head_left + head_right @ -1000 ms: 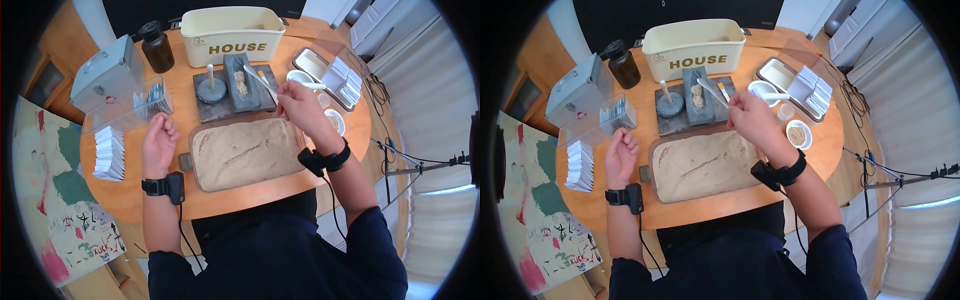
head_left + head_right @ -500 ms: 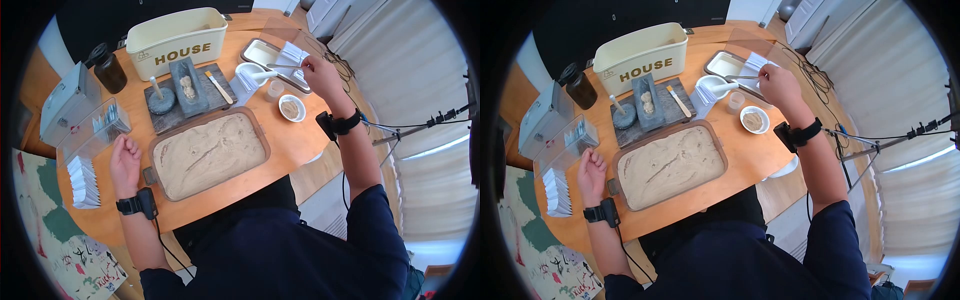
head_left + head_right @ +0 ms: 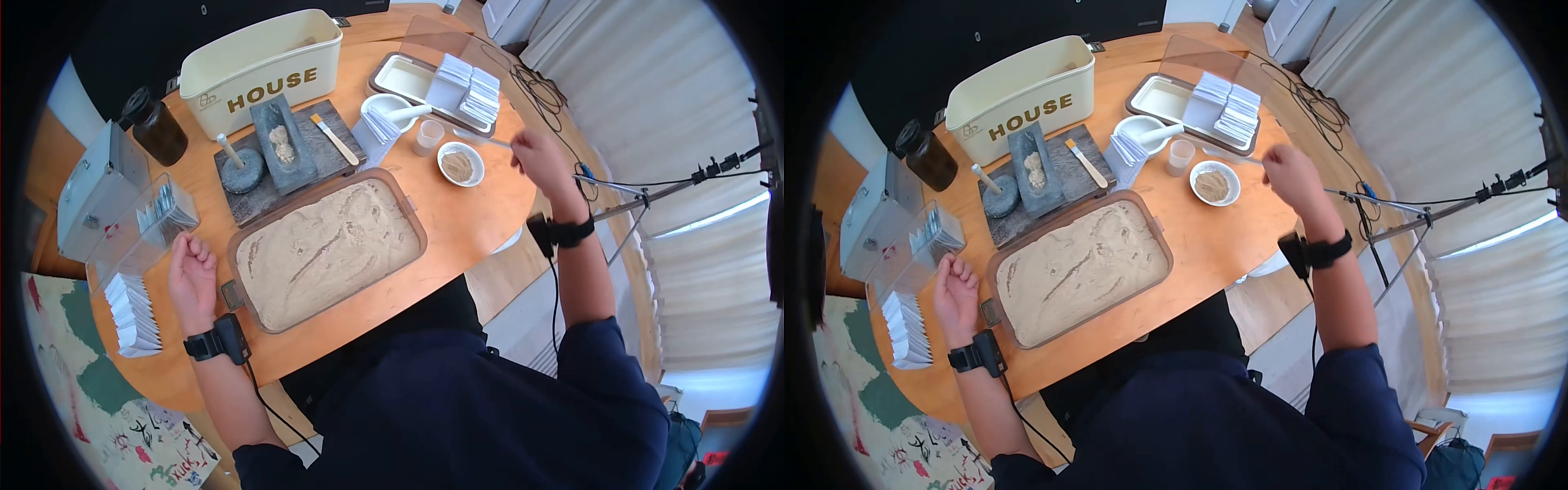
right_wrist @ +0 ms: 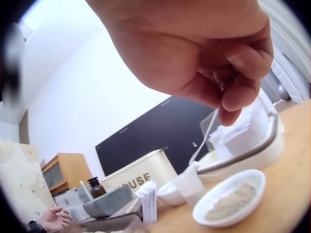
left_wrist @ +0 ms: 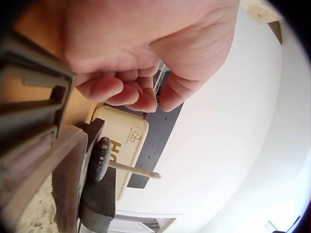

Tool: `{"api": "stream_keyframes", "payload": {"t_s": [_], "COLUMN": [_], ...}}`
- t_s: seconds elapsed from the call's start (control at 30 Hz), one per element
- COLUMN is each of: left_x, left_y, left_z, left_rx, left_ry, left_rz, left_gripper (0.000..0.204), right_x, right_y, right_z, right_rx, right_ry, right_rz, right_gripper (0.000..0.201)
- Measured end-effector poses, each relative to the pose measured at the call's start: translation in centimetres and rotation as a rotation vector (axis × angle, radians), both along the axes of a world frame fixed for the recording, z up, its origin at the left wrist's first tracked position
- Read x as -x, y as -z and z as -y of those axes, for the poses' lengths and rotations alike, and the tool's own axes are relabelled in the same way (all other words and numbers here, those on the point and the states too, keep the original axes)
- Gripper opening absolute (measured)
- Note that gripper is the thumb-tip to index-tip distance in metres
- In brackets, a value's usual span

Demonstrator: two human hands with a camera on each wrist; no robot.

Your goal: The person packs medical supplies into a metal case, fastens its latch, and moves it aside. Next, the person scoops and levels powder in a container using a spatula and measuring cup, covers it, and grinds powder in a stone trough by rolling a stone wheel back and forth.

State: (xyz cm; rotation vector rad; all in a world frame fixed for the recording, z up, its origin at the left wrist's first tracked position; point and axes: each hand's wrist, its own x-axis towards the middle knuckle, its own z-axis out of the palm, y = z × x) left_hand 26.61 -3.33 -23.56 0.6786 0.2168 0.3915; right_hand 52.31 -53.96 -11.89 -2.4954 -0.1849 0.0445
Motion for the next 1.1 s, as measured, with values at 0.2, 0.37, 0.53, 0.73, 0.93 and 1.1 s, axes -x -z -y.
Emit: {"api": "stream_keyframes", "payload": {"t_s": [0.2,0.37,0.53,0.73,0.93,1.1], "left_x": [-0.4,-0.2,-0.2,-0.3,0.0,0.0], "left_y": [0.0,0.1,-0.1,0.1,0.2,0.0], "left_z": [0.2,0.2,0.3,0.1,-0.4,-0.3], "left_rx": [-0.037,-0.036,-0.046,-0.035,-0.012,0.006], "left_ry": [0.029,0.041,0.008,0.036,0.069,0.062], "left_rz": [-0.016,-0.01,-0.003,0.004,0.03,0.037], "left_gripper": [0.011,0.012,0.012,0.011,0.012,0.012], "right_x": [0.3,-1.0,0.8,5.9,8.6,6.5], "right_y": [5.3,7.3,6.3,3.8,5.5,6.6], "right_z": [2.7,2.9,2.5,-3.2,-5.7,-0.4], "right_rx": [-0.119,-0.175,0.391,0.146,-0.03,0.146], "right_ry": [0.054,-0.028,0.066,-0.033,-0.106,0.172], "right_rz": [-0.216,-0.207,0.273,0.315,0.33,0.469], "right_gripper": [0.019,0.024,0.031,0.022,0.016,0.03]}}
